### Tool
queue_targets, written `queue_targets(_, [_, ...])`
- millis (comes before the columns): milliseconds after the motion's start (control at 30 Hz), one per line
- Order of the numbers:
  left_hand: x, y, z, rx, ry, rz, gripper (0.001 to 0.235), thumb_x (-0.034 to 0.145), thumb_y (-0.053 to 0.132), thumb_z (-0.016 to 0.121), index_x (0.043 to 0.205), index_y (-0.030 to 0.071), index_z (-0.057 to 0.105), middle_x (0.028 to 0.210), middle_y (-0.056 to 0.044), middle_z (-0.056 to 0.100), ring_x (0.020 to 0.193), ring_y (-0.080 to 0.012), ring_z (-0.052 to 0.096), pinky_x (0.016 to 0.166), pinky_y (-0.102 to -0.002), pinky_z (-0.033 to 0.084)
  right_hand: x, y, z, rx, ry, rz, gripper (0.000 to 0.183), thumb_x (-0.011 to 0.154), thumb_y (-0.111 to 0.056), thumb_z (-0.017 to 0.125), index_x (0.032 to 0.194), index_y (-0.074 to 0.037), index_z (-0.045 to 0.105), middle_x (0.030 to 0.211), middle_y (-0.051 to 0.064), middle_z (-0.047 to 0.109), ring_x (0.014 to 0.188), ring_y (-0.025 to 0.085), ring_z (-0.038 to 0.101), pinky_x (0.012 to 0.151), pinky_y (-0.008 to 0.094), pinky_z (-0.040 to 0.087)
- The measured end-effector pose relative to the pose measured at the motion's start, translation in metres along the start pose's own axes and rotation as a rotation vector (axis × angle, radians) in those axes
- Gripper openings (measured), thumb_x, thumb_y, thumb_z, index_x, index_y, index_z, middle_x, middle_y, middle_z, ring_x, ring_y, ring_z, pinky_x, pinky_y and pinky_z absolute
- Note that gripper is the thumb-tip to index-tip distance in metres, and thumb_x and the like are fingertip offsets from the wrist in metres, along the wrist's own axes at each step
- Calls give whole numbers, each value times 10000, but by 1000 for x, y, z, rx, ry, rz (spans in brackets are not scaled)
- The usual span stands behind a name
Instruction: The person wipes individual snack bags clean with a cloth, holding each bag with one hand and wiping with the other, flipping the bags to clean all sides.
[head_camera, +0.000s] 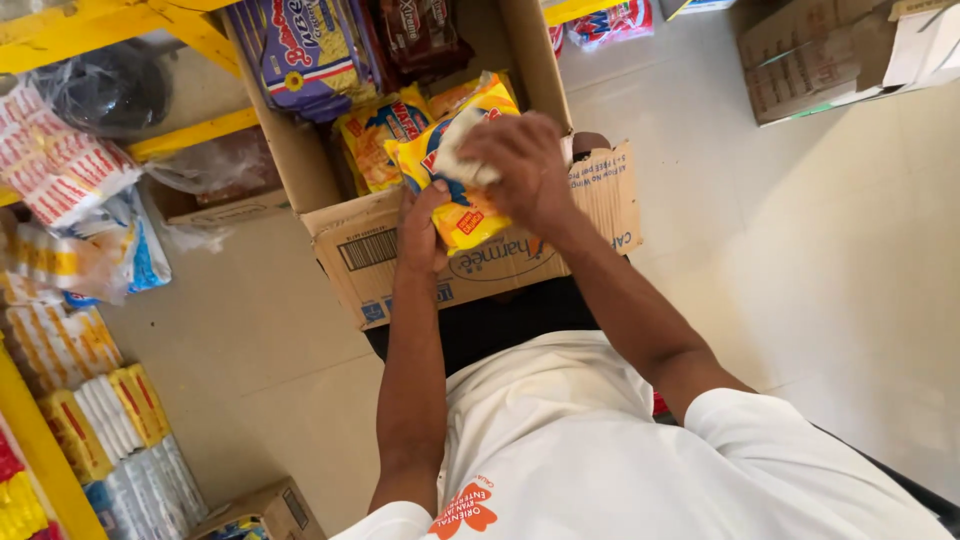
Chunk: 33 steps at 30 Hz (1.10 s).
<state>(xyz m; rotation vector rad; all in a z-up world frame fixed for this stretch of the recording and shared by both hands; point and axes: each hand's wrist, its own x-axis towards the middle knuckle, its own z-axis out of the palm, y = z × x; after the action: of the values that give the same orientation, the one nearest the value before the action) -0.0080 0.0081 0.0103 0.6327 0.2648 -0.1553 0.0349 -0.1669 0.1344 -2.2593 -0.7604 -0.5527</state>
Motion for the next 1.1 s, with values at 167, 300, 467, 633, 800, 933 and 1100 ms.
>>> queue_targets(167, [-3, 6, 14, -14, -5, -35, 490, 928, 102, 691, 1385, 23, 531, 1237, -114, 675, 1116, -247, 680, 988, -402, 570, -1, 21, -2, -106, 50, 107, 398, 739, 21, 757, 1104, -129, 713, 1172, 25, 717, 1162, 273, 628, 1015, 459, 472])
queue_targets(300, [-2, 1, 3, -16, 49, -51, 488, 948, 101, 683, 1400, 18, 519, 1232, -116, 665, 1108, -251, 675, 982, -407, 573, -4, 0, 8, 53, 42, 136, 420, 750, 48, 734, 1141, -102, 698, 1185, 45, 705, 1180, 288, 623, 1036, 448, 490])
queue_targets(467, [-2, 1, 5, 4, 22, -3, 527, 886, 66, 657, 1395, 55, 520, 1254, -87, 666, 1125, -228, 679, 975, -382, 568, 2, -10, 0, 140, -19, 3, 395, 753, -2, 790, 1120, -123, 707, 1177, 42, 699, 1179, 306, 602, 1035, 457, 465])
queue_targets(633, [-1, -1, 1, 32, 43, -7, 465, 942, 55, 667, 1385, 48, 525, 1241, -110, 638, 1090, -231, 660, 951, -393, 564, 4, 18, 8, 14, 20, -8, 371, 757, -18, 808, 1097, -139, 718, 1162, 26, 714, 1152, 299, 600, 1006, 455, 420])
queue_targets(800, [-4, 2, 9, 9, 39, -18, 481, 971, 115, 678, 1411, 45, 496, 1262, -116, 621, 1128, -237, 657, 987, -408, 570, 2, 15, 25, -8, 50, 117, 412, 795, 27, 763, 1173, -132, 716, 1215, 20, 698, 1161, 277, 617, 1002, 430, 430])
queue_targets(933, [-4, 2, 8, -19, 26, -1, 530, 973, 185, 645, 1458, 62, 469, 1314, -102, 619, 1157, -239, 654, 999, -399, 554, -8, -14, 10, 45, 3, 119, 449, 750, 23, 753, 1168, -135, 712, 1205, 32, 676, 1116, 300, 606, 963, 443, 441])
queue_targets(1100, [1, -6, -4, -160, -26, -70, 505, 991, 200, 570, 1457, 41, 456, 1300, -160, 638, 1167, -297, 653, 1028, -438, 550, -36, -22, -12, 54, -139, 67, 492, 713, 19, 763, 1172, -150, 713, 1170, 24, 673, 1062, 292, 608, 926, 445, 450])
